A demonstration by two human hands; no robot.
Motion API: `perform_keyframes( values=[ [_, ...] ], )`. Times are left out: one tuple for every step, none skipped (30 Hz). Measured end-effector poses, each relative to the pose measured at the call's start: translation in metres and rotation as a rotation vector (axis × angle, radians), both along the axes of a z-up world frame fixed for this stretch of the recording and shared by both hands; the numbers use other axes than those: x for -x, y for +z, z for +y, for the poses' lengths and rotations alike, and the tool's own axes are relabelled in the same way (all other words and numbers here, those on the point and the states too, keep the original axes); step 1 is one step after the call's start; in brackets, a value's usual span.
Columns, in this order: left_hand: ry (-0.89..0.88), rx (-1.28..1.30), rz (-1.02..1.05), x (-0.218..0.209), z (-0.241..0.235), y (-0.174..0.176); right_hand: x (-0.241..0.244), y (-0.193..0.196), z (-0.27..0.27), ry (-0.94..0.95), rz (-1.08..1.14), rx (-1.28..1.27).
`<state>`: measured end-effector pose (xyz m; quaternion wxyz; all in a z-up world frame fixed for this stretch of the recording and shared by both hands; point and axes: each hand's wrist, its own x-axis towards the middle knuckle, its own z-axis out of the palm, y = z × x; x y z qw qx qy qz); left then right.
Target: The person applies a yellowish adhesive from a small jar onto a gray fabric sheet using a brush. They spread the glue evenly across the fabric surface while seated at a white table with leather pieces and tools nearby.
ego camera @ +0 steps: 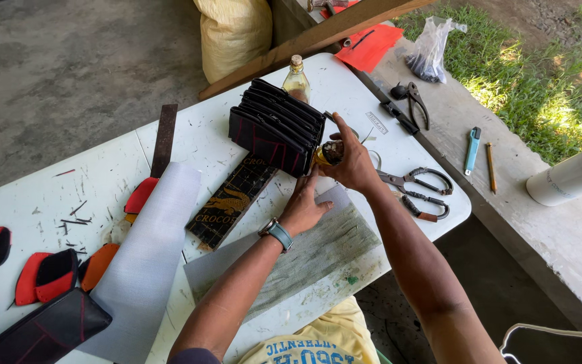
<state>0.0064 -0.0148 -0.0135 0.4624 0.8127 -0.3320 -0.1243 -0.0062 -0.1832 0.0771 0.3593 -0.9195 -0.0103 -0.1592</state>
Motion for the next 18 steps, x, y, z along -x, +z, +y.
perform_keyframes(
  values=[
    [-0.010, 0.015, -0.012, -0.001, 0.002, -0.001, 0.003, 0.002, 0.000, -0.047, 0.058, -0.025],
    [-0.014, -0.005, 0.014, -0.001, 0.004, -0.001, 0.007, 0.004, -0.003, -0.091, 0.116, -0.046],
    [-0.019, -0.025, 0.040, -0.001, 0.007, 0.000, 0.011, 0.005, -0.004, -0.136, 0.174, -0.067],
    [-0.021, -0.042, 0.066, 0.001, 0.009, 0.003, 0.014, 0.006, -0.005, -0.139, 0.139, -0.136],
    [0.007, -0.028, 0.019, 0.007, 0.010, 0.006, 0.019, 0.006, -0.007, -0.142, 0.105, -0.204],
    [0.037, -0.016, -0.026, 0.016, 0.012, 0.010, 0.023, 0.006, -0.010, -0.142, 0.072, -0.273],
    [0.067, -0.003, -0.072, 0.022, 0.012, 0.016, 0.028, 0.006, -0.013, -0.127, 0.053, -0.361],
    [0.088, 0.025, -0.075, 0.027, 0.011, 0.024, 0.035, 0.005, -0.015, -0.112, 0.038, -0.452],
    [0.109, 0.054, -0.078, 0.031, 0.009, 0.031, 0.042, 0.004, -0.016, -0.097, 0.022, -0.542],
    [0.129, 0.083, -0.080, 0.034, 0.006, 0.037, 0.048, 0.004, -0.016, -0.049, 0.008, -0.585],
    [0.121, 0.154, -0.120, 0.032, 0.003, 0.043, 0.054, 0.005, -0.016, -0.001, -0.006, -0.627],
    [0.109, 0.229, -0.163, 0.029, -0.001, 0.048, 0.060, 0.008, -0.015, 0.045, -0.025, -0.666],
    [0.096, 0.304, -0.206, 0.028, -0.004, 0.052, 0.067, 0.010, -0.013, 0.071, -0.013, -0.675],
    [0.062, 0.332, -0.161, 0.028, -0.003, 0.055, 0.074, 0.011, -0.008, 0.098, -0.003, -0.684],
    [0.027, 0.360, -0.117, 0.030, 0.001, 0.058, 0.080, 0.013, -0.005, 0.124, 0.007, -0.692],
    [-0.008, 0.384, -0.072, 0.030, 0.006, 0.061, 0.085, 0.016, -0.003, 0.159, 0.018, -0.721],
    [-0.031, 0.373, -0.062, 0.029, 0.011, 0.065, 0.089, 0.020, -0.003, 0.195, 0.030, -0.750],
    [-0.053, 0.360, -0.049, 0.030, 0.018, 0.068, 0.093, 0.024, -0.003, 0.230, 0.043, -0.779]
  ],
)
